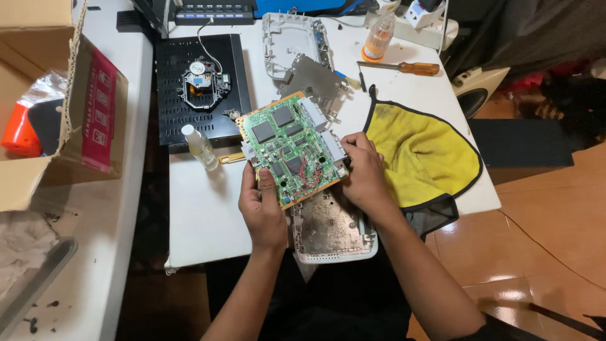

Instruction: Disassembling and inspecting the internal components of a game console on a workbench

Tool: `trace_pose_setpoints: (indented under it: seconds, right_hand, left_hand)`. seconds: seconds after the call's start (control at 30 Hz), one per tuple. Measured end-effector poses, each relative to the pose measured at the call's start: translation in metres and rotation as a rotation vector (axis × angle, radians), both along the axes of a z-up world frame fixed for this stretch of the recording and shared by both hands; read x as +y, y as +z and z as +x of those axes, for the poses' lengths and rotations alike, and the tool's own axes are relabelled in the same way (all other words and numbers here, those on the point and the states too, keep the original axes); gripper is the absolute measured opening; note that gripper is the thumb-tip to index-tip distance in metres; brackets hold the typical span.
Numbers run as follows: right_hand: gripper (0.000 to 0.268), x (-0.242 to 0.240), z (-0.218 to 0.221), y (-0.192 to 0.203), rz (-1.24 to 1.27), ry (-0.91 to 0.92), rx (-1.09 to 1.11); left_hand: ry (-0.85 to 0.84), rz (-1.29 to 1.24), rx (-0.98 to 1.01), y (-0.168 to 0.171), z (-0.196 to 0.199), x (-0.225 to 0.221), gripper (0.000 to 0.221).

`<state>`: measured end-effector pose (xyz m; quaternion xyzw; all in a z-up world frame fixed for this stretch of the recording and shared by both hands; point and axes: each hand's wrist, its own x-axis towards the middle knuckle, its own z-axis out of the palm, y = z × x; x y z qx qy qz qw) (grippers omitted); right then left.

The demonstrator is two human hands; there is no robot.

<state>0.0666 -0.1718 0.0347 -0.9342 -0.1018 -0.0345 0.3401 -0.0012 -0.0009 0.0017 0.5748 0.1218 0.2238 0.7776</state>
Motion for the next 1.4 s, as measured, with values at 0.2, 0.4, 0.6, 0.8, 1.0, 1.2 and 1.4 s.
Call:
trace_pose_setpoints:
  seconds: [0.2,0.4,0.6,0.8,1.0,1.2,1.4]
  right_hand:
    - [0.022,-0.011,0.006,-0.011,0.044,-0.018,0.046]
    - [0.022,-0.017,0.013,-0.007,0.159,-0.034,0.145]
    - [0.014,-0.025,0.009,0.017,0.396,0.011,0.195]
    - [0.022,-0.035,0.011,0.023,0.712,-0.04,0.255]
    - [0.016,-0.047,0.022,0.021,0.89,-0.07,0.252]
    - [0.016,-0.042,0.011,0.025,1.171,-0.168,0.377]
    - [0.041,-0.048,0.01,0.015,1.206,-0.1,0.386]
  left_hand:
    - [-0.021,-0.119,-0.041,0.026,0.003,-0.002,0.053]
    - [-0.009,-0.23,-0.072,0.038,0.003,-0.01,0.056]
    - [-0.023,-0.301,-0.108,0.009,0.005,0.005,0.057]
    - [-0.106,-0.298,-0.056,0.004,-0.005,0.004,0.054]
    - [-0.284,-0.041,-0.081,-0.025,-0.006,0.01,0.049]
    - [-0.319,0.055,-0.115,0.021,-0.005,-0.002,0.044]
    - [-0.273,-0.014,-0.018,0.011,-0.001,-0.001,0.056]
